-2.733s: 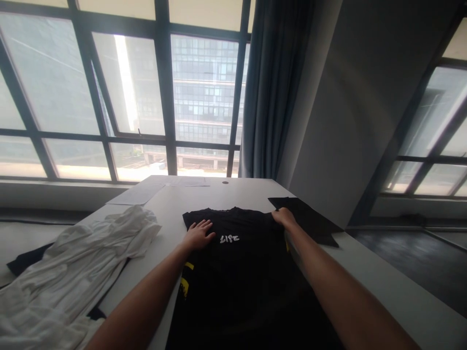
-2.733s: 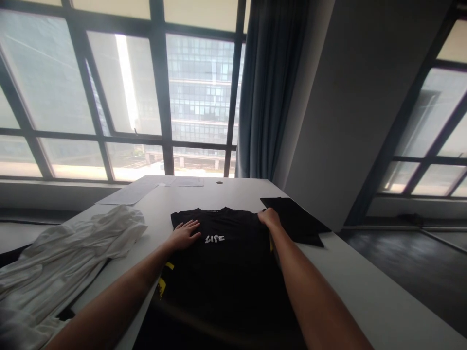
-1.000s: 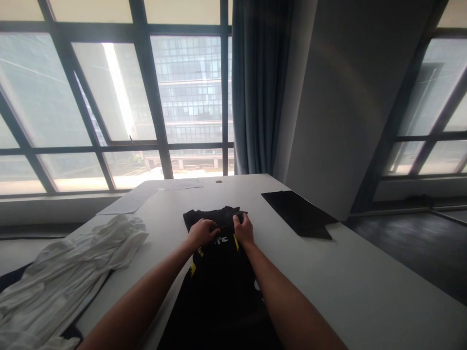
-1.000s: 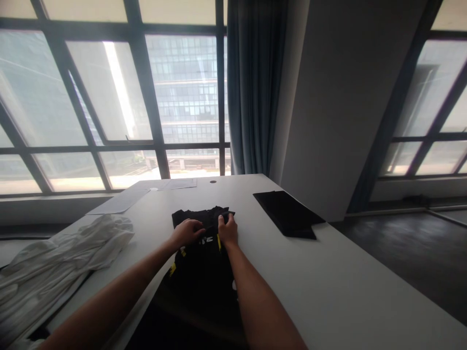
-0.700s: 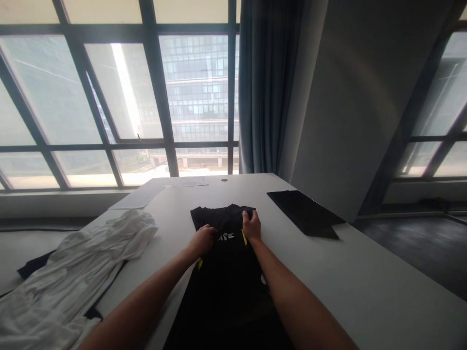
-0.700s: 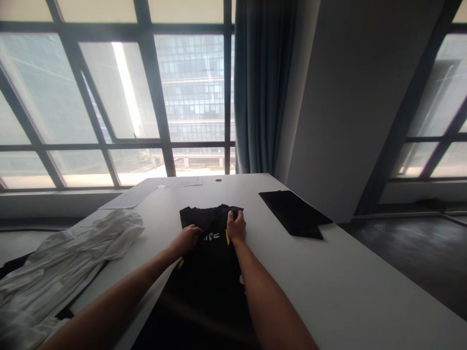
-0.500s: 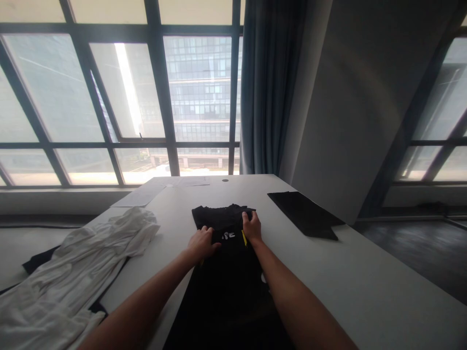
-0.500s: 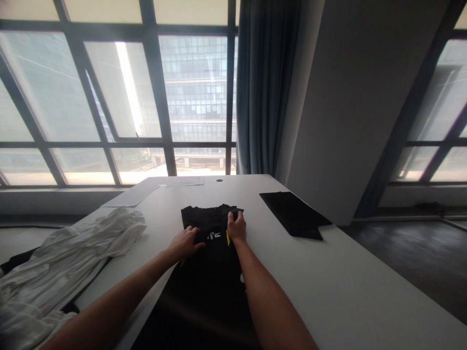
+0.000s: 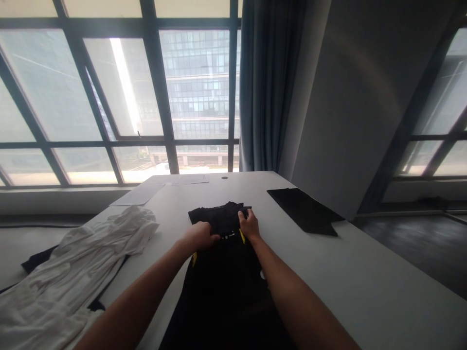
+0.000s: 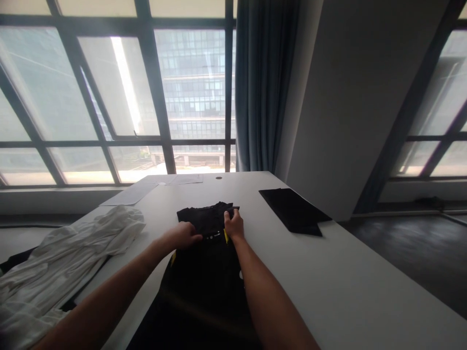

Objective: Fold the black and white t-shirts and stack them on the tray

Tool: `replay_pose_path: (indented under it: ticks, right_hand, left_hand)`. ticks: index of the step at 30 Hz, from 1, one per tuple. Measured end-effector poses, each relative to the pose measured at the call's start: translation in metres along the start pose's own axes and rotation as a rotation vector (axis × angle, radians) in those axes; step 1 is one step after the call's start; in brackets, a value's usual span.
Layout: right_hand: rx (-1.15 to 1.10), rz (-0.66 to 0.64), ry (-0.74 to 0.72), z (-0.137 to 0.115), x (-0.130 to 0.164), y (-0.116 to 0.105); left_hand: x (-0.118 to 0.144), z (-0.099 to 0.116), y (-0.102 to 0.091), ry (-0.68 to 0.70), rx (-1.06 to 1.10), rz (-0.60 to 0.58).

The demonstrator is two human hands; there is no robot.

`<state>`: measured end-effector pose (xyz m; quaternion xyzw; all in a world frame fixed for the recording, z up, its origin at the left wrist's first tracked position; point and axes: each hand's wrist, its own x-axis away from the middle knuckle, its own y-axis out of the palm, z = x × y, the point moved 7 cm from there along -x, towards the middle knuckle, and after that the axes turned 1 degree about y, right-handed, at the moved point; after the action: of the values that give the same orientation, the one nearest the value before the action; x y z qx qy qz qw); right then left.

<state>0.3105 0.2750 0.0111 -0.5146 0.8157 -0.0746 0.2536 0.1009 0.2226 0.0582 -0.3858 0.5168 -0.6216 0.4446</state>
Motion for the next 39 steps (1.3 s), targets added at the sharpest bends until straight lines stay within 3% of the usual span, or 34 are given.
replay_pose_path:
  ticks: [4, 9, 15, 18, 20, 23, 26, 29, 32, 35, 39]
  right_hand:
    - [-0.022, 0.025, -0.002, -0.004, 0.001, -0.004]
    - [-0.016, 0.154, 0.019, -0.01, 0.001, -0.016]
    - [0.032, 0.22, -0.095, -0.045, -0.003, -0.021]
    - [0.17, 0.077, -0.261, -0.073, 0.0, 0.002]
    - [0.272, -0.137, -0.382, -0.084, 0.009, 0.032]
    - [0.286, -0.534, -0.48, -0.081, 0.033, 0.075]
    - [0.205, -0.705, -0.466, -0.073, 0.048, 0.091]
    - [0.212, -0.668, -0.447, -0.07, 0.046, 0.082]
    - [0.365, -0.534, -0.39, -0.064, 0.032, 0.063]
    - [0.505, -0.462, -0.285, -0.048, 0.023, 0.048]
    - [0.528, -0.391, -0.26, -0.041, 0.025, 0.033]
  left_hand:
    - [-0.028, -0.023, -0.002, 0.019, -0.05, 0.189]
    - [-0.045, -0.072, 0.036, -0.131, -0.02, 0.142]
    - [-0.047, -0.08, 0.052, -0.1, 0.024, 0.129]
    - [-0.052, -0.08, 0.054, -0.076, 0.05, 0.141]
    - [-0.055, -0.082, 0.054, -0.074, 0.076, 0.147]
    - [-0.056, -0.084, 0.053, -0.1, 0.133, 0.144]
    - [-0.054, -0.085, 0.05, -0.122, 0.176, 0.162]
    - [-0.052, -0.082, 0.045, -0.11, 0.177, 0.213]
    - [-0.052, -0.075, 0.041, -0.055, 0.164, 0.259]
    - [-0.053, -0.072, 0.043, -0.036, 0.17, 0.236]
    - [-0.057, -0.075, 0.044, -0.048, 0.193, 0.233]
